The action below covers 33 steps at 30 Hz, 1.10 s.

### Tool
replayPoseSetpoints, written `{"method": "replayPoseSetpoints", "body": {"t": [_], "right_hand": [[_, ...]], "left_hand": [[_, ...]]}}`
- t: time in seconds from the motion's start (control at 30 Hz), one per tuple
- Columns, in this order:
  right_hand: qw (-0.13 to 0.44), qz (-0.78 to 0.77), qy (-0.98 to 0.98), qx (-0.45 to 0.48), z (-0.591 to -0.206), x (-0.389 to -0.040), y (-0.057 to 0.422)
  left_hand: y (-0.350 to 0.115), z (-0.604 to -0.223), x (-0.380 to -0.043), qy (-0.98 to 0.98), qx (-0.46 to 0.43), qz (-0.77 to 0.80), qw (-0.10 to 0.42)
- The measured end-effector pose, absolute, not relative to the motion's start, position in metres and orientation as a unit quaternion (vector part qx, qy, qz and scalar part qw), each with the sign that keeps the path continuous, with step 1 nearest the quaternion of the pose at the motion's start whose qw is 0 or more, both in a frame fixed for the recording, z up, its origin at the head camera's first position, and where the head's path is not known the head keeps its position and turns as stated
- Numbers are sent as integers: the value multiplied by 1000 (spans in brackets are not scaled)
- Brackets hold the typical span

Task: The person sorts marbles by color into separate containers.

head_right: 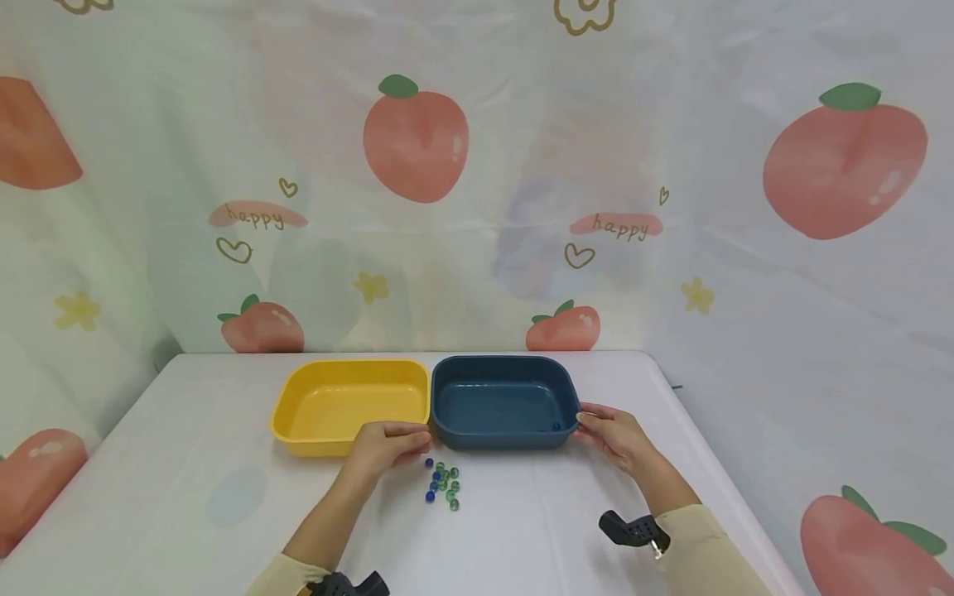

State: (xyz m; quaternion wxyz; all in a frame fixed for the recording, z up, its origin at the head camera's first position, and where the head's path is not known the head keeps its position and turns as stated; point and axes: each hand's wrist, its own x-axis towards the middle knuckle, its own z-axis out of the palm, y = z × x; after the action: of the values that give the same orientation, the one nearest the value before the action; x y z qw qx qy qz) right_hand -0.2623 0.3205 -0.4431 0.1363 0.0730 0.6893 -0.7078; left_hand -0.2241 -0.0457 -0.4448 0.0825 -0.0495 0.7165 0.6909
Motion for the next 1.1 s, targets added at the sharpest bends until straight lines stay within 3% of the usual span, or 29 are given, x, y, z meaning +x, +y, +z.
{"method": "replayPoseSetpoints", "body": {"t": [0.83, 1.1], "right_hand": [[132, -708, 690, 72, -447, -262, 322], [134, -704, 694, 74, -446, -262, 322]], "left_hand": [[-41, -494, -218, 793, -45, 607, 9], [-34, -501, -221, 812, -35, 580, -48]]}}
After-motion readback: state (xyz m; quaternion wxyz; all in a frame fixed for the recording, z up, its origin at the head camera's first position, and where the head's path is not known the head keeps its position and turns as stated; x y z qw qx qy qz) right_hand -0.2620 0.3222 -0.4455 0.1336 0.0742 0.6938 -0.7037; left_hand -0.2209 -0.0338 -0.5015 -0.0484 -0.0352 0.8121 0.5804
